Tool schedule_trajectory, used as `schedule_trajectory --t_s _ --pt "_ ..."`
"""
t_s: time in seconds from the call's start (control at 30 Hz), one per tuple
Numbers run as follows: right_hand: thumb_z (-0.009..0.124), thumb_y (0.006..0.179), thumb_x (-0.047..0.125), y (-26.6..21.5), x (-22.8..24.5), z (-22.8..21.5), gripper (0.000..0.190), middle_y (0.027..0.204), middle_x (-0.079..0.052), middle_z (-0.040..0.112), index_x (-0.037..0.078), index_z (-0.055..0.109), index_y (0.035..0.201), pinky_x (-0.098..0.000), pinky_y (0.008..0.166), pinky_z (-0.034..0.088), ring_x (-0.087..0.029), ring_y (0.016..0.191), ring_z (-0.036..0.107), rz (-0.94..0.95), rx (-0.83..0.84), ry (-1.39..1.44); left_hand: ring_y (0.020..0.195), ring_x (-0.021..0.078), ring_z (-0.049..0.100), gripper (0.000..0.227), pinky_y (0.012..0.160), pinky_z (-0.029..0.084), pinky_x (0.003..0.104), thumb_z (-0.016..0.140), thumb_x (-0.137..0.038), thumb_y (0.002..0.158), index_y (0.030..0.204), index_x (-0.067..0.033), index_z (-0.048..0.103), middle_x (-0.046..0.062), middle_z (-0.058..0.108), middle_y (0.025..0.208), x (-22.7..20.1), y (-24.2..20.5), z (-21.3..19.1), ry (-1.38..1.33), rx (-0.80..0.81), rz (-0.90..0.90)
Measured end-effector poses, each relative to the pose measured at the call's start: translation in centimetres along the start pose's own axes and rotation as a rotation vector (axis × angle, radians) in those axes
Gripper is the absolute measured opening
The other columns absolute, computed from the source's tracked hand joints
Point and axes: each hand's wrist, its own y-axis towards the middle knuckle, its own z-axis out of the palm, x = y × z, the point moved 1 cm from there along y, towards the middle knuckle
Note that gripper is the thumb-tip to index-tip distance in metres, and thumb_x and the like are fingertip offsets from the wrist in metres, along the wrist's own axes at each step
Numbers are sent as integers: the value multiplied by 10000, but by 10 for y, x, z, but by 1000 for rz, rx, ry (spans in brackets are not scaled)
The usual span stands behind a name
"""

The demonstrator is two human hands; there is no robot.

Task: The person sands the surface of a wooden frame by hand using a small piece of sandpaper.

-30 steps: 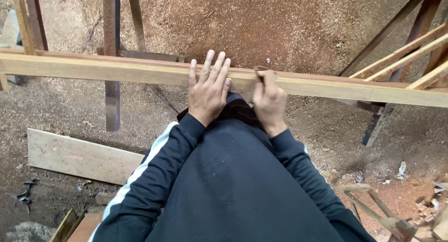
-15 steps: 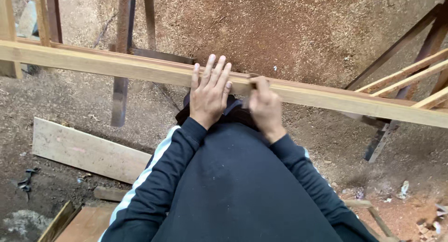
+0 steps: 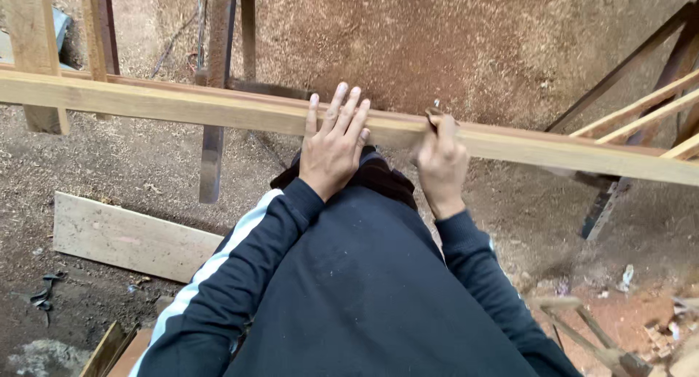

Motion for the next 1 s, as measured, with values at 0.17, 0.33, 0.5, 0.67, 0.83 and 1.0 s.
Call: schedule_trajectory --t_s 0.17,0.33,0.5,0.67,0.83,1.0 --pt "487 1042 -6 2 35 59 135 838 -117 676 29 578 1136 -320 436 482 -172 519 602 -256 -43 -79 1565 239 284 483 1269 86 590 455 -331 1112 1521 -89 540 83 456 1623 14 0 -6 7 -11 72" --pt "487 1073 -18 -2 1 18 114 767 -107 650 22 573 1137 -309 363 418 -152 437 537 -43 -14 -153 1570 243 297 461 1283 98 587 468 -289 1117 1510 -64 554 91 480 1610 17 -2 -9 -14 -8 90" --pt "477 1039 -3 -1 19 53 144 808 -97 676 42 583 1127 -289 396 426 -128 481 555 -204 -67 -205 1564 248 301 449 1278 98 589 469 -288 1114 1484 -55 572 99 502 1598 16 0 -8 -3 -33 86" --pt "501 1054 17 2 19 48 113 798 -97 680 20 572 1142 -295 396 446 -163 501 592 -202 19 -168 1564 240 304 447 1273 90 597 450 -302 1118 1472 -65 586 88 512 1589 16 1 -5 23 -40 51" --pt "480 1094 -2 -5 -4 13 102 807 -95 705 21 567 1142 -295 415 497 -169 552 662 -47 34 -156 1556 231 320 441 1273 99 585 450 -318 1126 1464 -74 593 72 525 1580 12 -3 -5 24 -19 8" --pt "552 1071 74 3 36 62 62 865 -121 729 80 564 1131 -366 501 534 -236 663 713 -341 4 -174 1537 225 367 421 1275 140 538 474 -310 1127 1466 -97 605 64 544 1564 17 3 -7 -6 -44 16"
